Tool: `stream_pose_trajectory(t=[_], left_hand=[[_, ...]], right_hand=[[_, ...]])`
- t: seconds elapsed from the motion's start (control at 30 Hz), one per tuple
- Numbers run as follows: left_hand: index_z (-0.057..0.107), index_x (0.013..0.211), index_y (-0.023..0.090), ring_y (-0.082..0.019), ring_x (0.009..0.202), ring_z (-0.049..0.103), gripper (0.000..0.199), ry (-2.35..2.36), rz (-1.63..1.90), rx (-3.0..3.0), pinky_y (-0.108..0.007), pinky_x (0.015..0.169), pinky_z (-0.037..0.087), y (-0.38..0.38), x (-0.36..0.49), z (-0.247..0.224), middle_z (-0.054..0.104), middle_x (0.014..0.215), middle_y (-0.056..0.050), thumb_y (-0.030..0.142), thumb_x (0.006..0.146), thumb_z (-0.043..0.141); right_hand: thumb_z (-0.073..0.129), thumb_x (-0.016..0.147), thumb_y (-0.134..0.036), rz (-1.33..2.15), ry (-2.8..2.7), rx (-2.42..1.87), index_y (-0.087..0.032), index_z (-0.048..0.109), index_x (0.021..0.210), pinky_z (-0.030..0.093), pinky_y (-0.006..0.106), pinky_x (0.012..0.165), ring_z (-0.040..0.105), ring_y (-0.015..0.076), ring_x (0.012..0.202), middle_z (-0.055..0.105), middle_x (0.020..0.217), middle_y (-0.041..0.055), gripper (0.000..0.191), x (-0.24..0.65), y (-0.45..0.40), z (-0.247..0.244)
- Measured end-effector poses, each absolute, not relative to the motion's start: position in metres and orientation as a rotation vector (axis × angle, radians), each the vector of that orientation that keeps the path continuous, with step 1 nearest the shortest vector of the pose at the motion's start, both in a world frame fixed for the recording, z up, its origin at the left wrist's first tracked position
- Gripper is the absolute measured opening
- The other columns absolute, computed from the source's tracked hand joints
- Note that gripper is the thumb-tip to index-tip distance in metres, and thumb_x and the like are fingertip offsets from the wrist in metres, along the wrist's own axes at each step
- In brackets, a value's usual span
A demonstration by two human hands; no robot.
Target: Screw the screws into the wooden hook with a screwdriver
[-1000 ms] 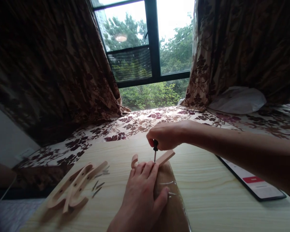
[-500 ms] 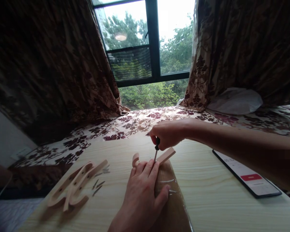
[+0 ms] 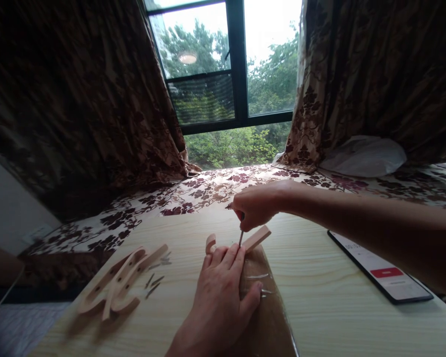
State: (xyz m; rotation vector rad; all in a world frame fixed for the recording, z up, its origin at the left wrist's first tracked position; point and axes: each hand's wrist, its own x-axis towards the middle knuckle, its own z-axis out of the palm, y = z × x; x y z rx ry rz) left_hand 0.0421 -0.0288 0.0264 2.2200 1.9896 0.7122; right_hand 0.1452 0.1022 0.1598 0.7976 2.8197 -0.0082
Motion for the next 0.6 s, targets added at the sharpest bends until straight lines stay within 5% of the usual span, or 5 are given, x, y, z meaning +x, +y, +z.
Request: stream_pose_trajectory(t=[0.27,0.6], left_hand=[[0.052,0.134,0.012,-0.033,0.123,0.04,0.06,1.99,0.699,2.233,-0.052,0.113,0.021,-0.03,0.043,0.026,0.053,0.132,-0.011,0.045,0.084,0.054],[0.051,0.135,0.013,-0.034,0.126,0.037,0.061,2.003,0.685,2.211,-0.052,0.111,0.025,-0.03,0.042,0.025,0.052,0.136,-0.01,0.047,0.084,0.053]], right_hand=[[0.062,0.069,-0.01,-0.212,2.841,0.719,-0.018,0.074,0.088,0.038,0.021,0.056,0.057,0.0114,0.063,0.07,0.077,0.0009,0.024,0.146,0.107,0.166],[0.064,0.071,-0.022,-0.16,2.779,0.836,-0.016,0.074,0.081,0.034,0.023,0.049,0.054,0.0119,0.057,0.068,0.067,0.0009,0.016,0.138,0.109,0.159]])
